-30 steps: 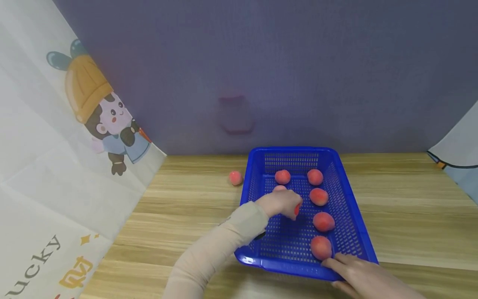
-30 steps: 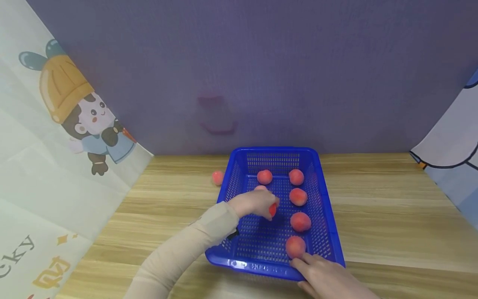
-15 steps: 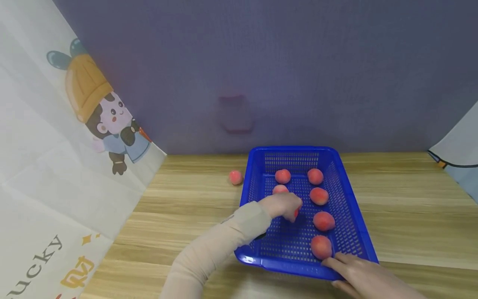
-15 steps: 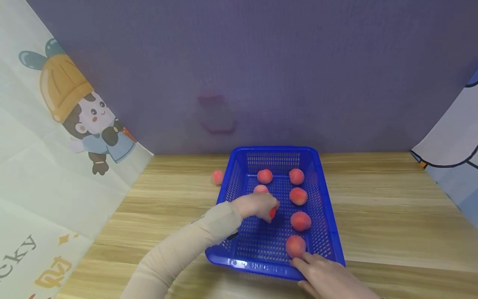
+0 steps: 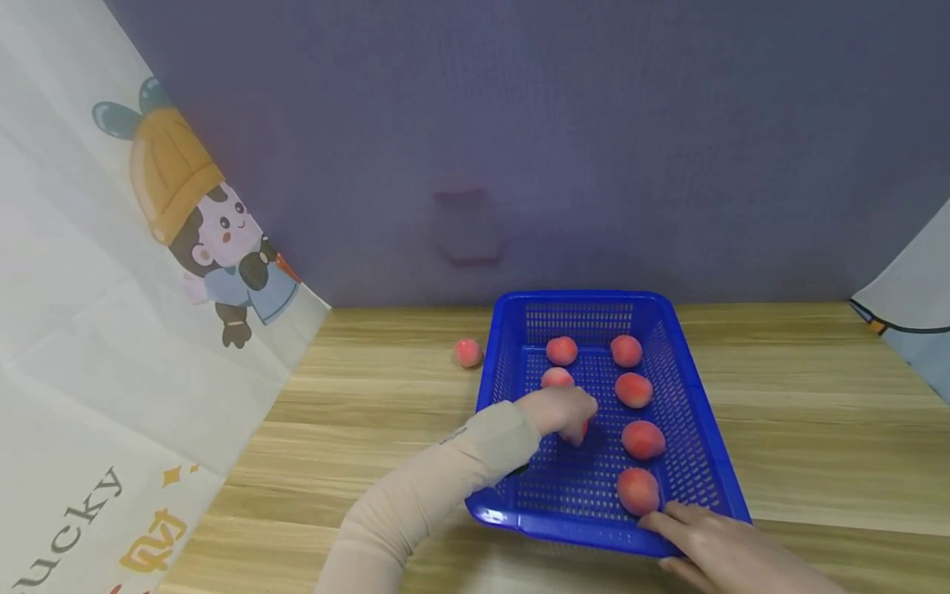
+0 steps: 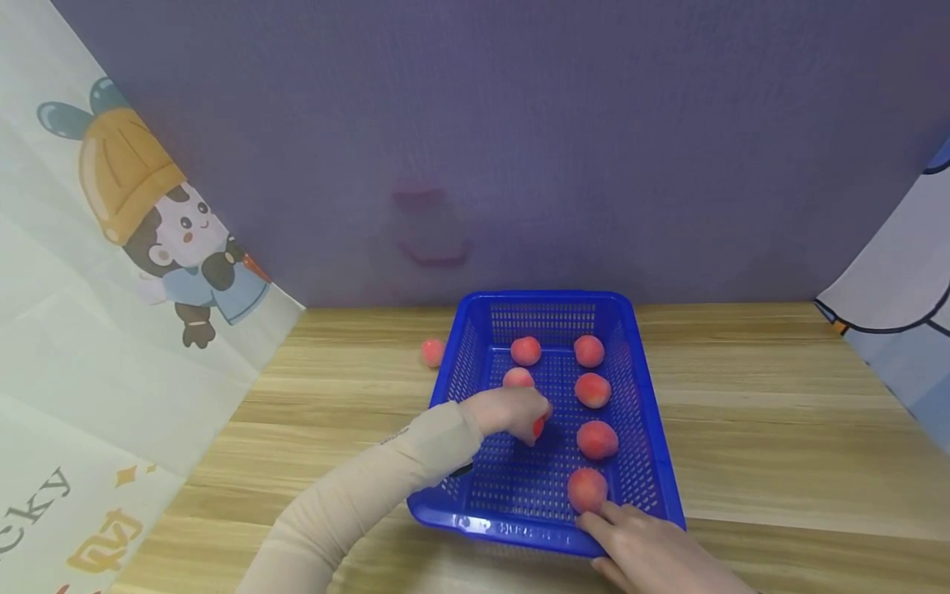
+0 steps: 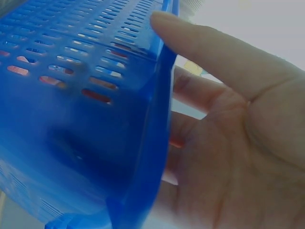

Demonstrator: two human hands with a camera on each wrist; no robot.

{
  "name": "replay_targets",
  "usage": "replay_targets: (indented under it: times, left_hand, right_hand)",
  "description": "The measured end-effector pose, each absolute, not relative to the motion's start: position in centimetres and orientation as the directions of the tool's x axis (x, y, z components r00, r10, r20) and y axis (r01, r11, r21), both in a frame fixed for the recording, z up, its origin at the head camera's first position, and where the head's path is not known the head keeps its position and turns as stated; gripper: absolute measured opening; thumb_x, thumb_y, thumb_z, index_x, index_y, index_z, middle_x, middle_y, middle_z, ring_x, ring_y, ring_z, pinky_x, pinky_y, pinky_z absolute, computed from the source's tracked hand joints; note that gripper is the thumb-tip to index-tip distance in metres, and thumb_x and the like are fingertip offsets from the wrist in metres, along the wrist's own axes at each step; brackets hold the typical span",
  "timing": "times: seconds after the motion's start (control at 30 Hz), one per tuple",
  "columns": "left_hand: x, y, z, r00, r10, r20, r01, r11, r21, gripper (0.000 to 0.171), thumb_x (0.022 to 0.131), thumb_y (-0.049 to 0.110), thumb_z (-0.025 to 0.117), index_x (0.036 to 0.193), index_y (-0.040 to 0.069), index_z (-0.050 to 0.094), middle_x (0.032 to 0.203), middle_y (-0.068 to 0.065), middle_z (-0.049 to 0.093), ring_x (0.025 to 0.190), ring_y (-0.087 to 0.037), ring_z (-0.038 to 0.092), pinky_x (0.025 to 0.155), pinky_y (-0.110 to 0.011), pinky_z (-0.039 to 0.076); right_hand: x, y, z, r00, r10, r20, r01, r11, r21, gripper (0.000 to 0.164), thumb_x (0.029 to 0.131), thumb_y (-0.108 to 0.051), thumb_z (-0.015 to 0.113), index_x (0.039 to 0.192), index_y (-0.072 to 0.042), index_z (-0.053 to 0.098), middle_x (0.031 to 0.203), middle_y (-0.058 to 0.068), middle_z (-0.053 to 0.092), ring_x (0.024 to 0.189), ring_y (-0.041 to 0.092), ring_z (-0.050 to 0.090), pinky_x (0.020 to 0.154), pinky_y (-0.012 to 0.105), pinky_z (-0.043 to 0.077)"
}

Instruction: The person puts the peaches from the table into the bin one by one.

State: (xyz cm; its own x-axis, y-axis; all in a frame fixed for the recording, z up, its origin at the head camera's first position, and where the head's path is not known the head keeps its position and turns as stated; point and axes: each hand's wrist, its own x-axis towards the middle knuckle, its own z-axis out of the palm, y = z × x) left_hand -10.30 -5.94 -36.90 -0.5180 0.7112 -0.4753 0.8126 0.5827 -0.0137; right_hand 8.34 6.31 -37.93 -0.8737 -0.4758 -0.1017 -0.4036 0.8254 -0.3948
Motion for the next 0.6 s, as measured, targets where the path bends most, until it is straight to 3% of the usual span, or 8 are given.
replay_targets:
  times: [0.23,0.6]
  left_hand:
    - [-10.52,-6.01,-37.16,-0.495,0.725,-0.479,0.830,0.557,-0.014,0.014,0.069,0.004,0.065,0.069,0.014,0.055,0.062,0.005,0.054,0.052,-0.008,0.046,0.043,-0.017,0.035]
    - [-10.51,-6.04,-36.91,-0.497,0.726,-0.476,0.827,0.562,-0.007,0.015,0.069,0.005,0.067,0.072,0.014,0.055,0.063,0.005,0.052,0.055,-0.007,0.047,0.045,-0.015,0.037]
  right_hand:
    - [8.35,6.29,-37.94,-0.871,-0.484,-0.082,-0.419,0.821,-0.388,0.032,0.083,-0.033,0.057,0.107,-0.012,0.056,0.089,-0.008,0.055,0.075,0.005,0.053,0.061,0.035,0.050]
    - [8.38,6.25,-37.97,-0.874,-0.478,-0.085,-0.415,0.827,-0.380,0.032,0.083,-0.035,0.057,0.107,-0.013,0.056,0.091,-0.004,0.057,0.078,0.010,0.055,0.062,0.038,0.050]
